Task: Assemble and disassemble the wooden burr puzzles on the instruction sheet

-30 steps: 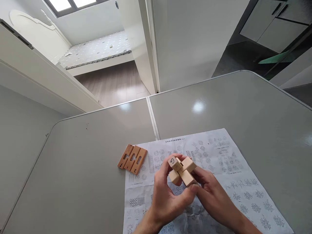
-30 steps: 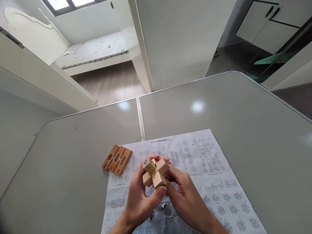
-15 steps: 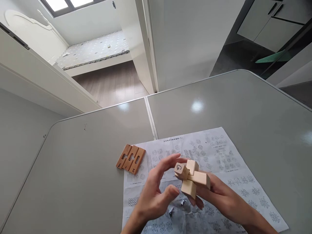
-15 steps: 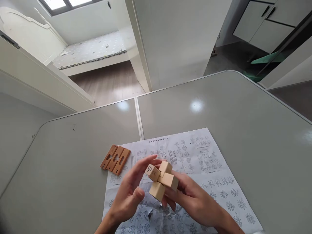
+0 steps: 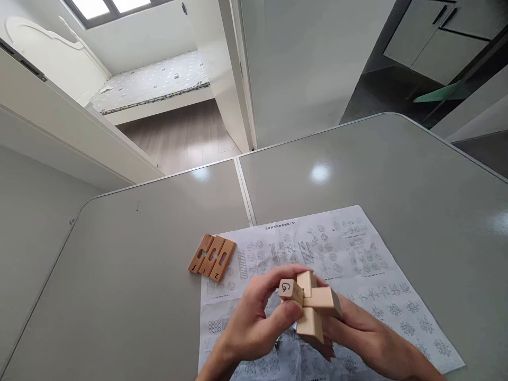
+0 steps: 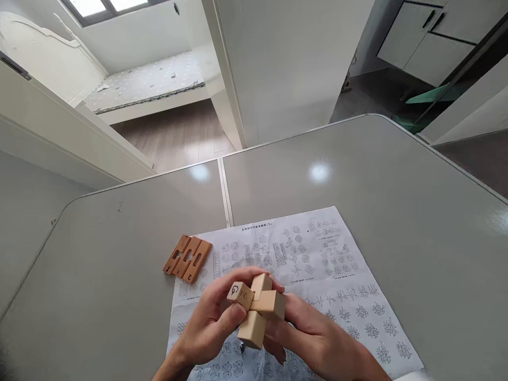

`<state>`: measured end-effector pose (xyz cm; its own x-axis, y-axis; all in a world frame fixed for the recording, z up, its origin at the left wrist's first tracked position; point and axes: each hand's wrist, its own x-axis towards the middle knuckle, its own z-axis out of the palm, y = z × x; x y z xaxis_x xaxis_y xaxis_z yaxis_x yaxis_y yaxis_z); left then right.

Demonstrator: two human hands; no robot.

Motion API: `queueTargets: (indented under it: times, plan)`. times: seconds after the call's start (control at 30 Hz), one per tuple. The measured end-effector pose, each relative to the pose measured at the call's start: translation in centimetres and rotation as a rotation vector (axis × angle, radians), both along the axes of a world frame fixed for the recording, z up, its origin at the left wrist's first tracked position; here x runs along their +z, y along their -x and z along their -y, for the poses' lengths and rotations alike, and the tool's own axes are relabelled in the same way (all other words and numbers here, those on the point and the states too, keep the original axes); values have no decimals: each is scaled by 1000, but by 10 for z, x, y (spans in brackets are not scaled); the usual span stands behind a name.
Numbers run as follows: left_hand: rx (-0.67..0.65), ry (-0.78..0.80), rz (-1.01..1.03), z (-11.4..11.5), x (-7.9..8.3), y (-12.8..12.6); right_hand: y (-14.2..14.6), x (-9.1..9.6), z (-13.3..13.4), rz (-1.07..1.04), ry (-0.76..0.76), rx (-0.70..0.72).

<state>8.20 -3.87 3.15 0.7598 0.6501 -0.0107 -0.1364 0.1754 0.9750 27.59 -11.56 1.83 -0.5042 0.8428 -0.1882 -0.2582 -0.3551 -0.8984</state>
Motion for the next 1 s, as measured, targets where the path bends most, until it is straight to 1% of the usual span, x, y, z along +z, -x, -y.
queueTargets:
  times: [0.17,0.3,0.5,0.6,0.7,0.8,0.87,1.0]
  plan:
    - [-1,-6,30,3,0,0,2,2,2,-5,47,-16]
    - [-2,41,36,3,-1,1,2,3,1,-31,74,-27]
    - [-39,63,9,3,-5,3,-1,-2,3,-110,136,-25]
    - [-24,104,-7,4,-7,3,-2,-5,4,-108,139,-18]
    - [-24,125,26,3,-8,1,-1,-6,4,-114,145,-19]
    - [-14,106,38,3,-10,1,0,-8,3,-147,175,-31]
    - [17,90,44,3,-12,1,0,-10,3,-174,188,-45]
    - [54,84,39,3,-16,2,3,-17,4,-156,160,-60]
